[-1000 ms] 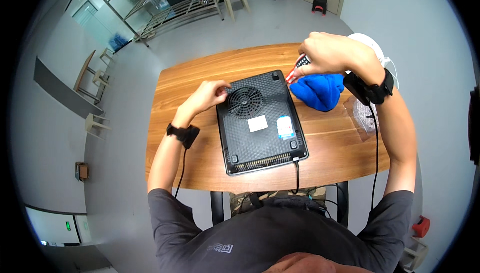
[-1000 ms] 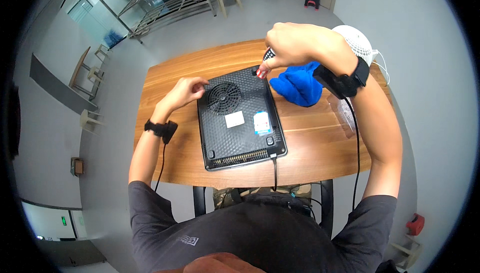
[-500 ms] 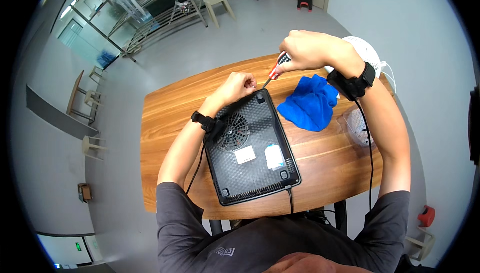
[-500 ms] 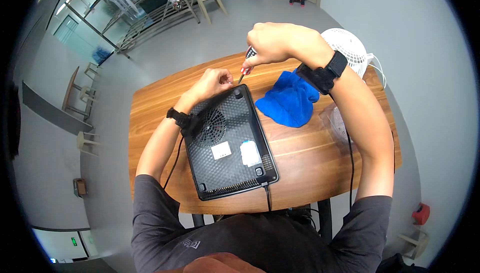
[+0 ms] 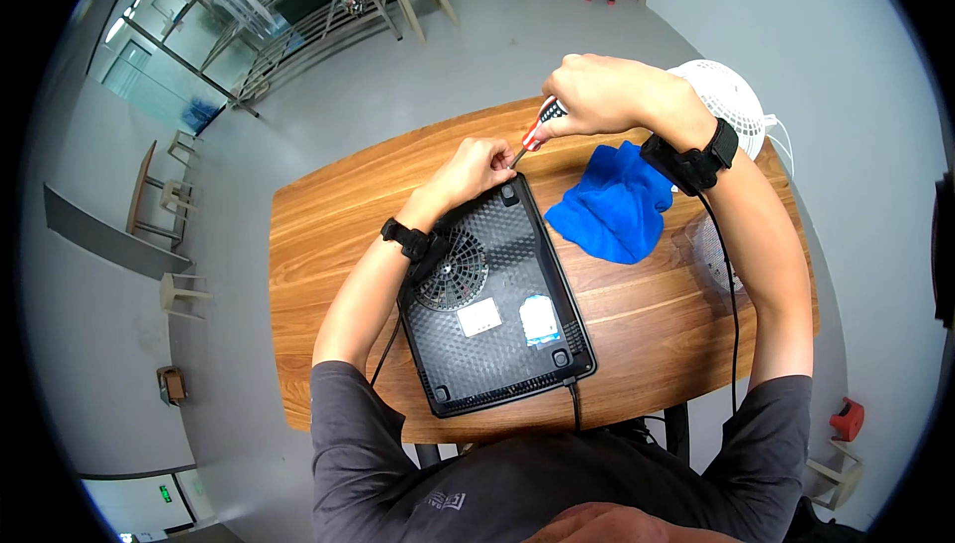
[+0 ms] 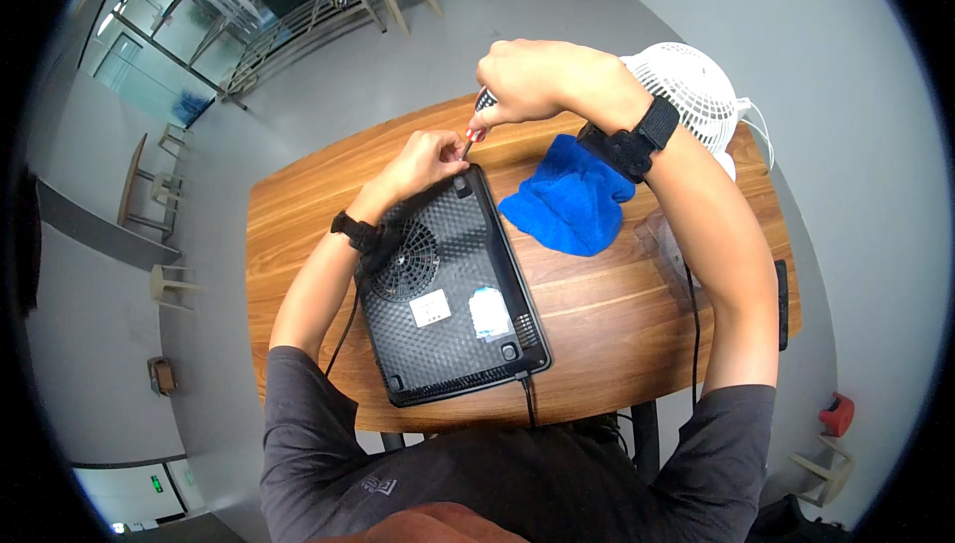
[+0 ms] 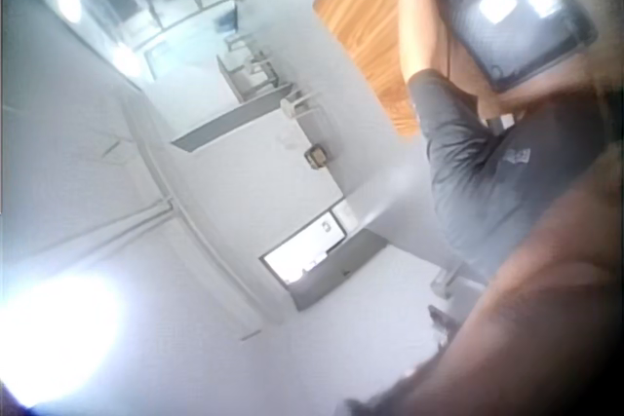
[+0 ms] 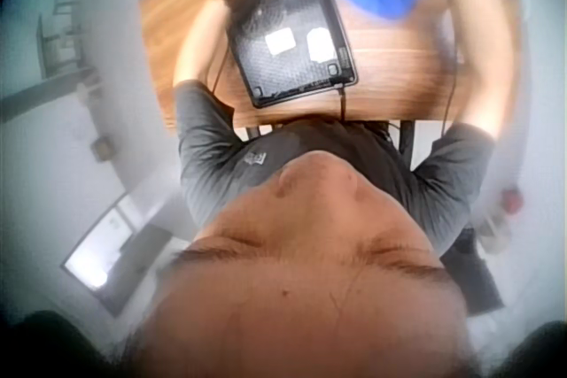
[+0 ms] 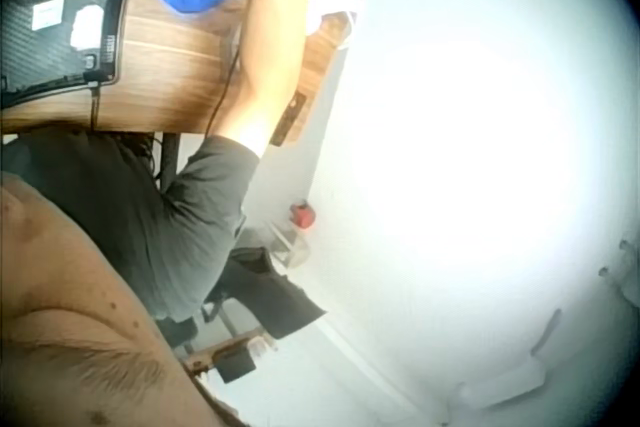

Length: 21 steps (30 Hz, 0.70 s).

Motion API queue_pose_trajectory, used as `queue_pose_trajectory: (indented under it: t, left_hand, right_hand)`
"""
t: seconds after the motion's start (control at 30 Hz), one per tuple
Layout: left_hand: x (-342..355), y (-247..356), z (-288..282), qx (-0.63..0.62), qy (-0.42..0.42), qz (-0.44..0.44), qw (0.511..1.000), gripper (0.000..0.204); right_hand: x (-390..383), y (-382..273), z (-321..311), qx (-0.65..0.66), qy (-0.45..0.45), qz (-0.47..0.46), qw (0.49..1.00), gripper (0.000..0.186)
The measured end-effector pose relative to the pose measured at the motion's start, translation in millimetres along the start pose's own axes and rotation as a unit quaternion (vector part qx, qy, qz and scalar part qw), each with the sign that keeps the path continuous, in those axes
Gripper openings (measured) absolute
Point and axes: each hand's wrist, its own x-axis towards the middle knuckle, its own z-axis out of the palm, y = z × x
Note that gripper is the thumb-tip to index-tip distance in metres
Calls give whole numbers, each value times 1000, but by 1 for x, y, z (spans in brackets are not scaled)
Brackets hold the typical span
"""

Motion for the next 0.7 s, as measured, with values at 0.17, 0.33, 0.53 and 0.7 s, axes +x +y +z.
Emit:
queue_pose_trajectory:
  t: [0.17,0.33,0.53,0.7]
  left_hand:
    - [0,1,0,6,2,5,1000,22]
    - [-1,4,0,19,-1,10,1000,22]
    - [3,10,-2,32,-7,6,999,22]
    - [6,12,-8,36,-21,1,999,25]
  right_hand:
    - [3,-1,3,-3,-12,10,1000,63]
    - [5,-1,4,-6,-2,10,1000,62]
    - [18,-8,-7,-18,-51,35,998,62]
    - [24,-15,-12,-15,-66,45,997,61]
